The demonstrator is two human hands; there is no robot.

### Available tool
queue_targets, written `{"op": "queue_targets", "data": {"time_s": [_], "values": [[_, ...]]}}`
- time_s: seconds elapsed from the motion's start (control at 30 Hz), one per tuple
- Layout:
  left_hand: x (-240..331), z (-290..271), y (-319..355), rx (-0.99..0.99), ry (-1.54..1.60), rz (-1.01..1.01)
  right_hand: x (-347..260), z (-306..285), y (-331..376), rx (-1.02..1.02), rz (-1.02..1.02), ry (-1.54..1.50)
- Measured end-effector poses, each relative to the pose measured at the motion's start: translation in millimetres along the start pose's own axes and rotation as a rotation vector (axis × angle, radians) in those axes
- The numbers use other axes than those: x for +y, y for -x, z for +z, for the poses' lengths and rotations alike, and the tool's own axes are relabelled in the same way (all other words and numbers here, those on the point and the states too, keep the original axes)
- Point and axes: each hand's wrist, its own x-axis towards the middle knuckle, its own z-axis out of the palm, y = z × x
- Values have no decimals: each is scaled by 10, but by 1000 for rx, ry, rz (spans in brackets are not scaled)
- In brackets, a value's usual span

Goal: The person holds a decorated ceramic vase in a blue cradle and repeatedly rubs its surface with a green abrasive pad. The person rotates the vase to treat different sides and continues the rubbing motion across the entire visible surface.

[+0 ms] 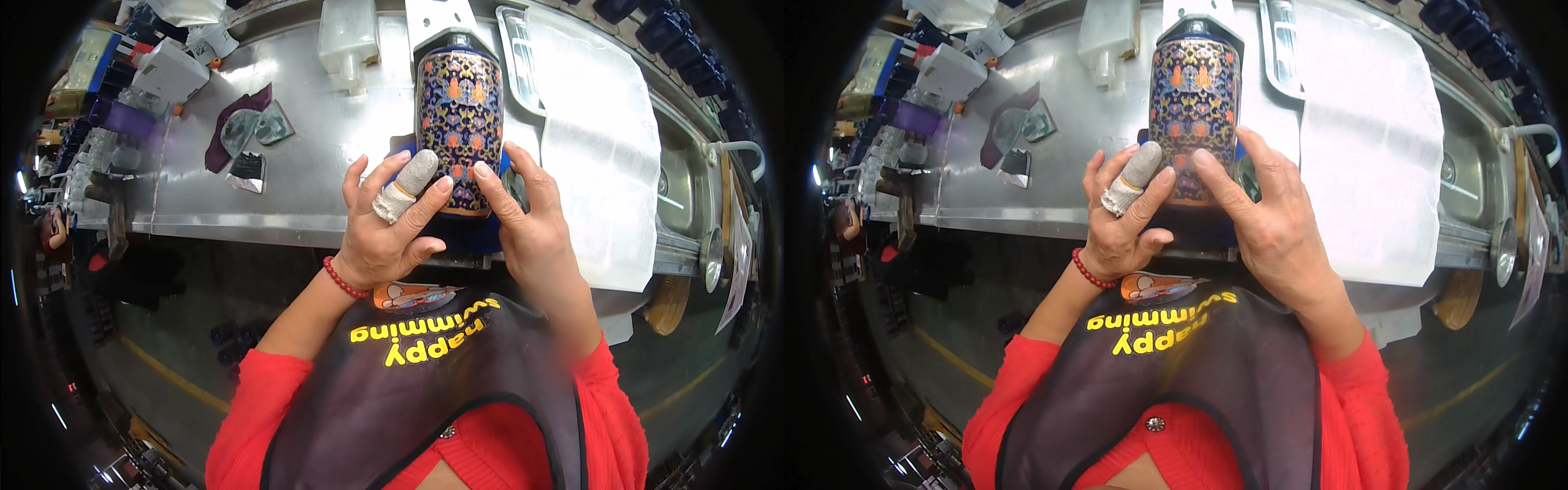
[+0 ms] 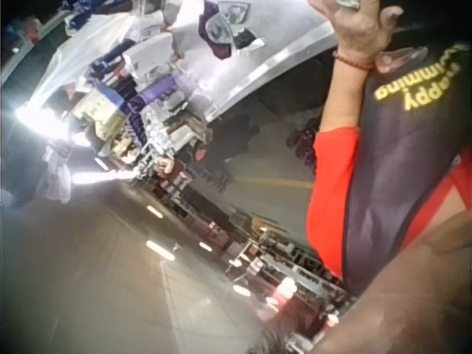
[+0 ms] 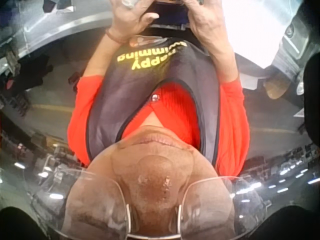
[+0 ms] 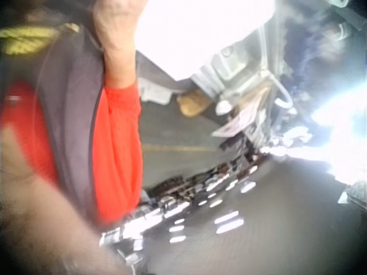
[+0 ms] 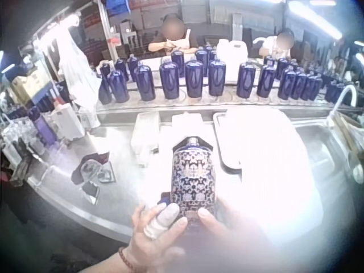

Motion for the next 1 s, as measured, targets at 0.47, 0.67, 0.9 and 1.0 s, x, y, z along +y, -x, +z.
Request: {"op": "queue_targets", "data": {"time_s": [0.47,0.67,0.9,1.0], "values": [[-18,-51,12,-23,-63,66,-4,62,57,12,7,-14],[-13,-102,20,-60,-84,97,-6,67,75,6,22,-26],[-2,-75,40,-67,-86,107,-2,56,67,3,22,-43],[28,-37,68,-74,-108,109,3,54,74,-3,23,-44]]}}
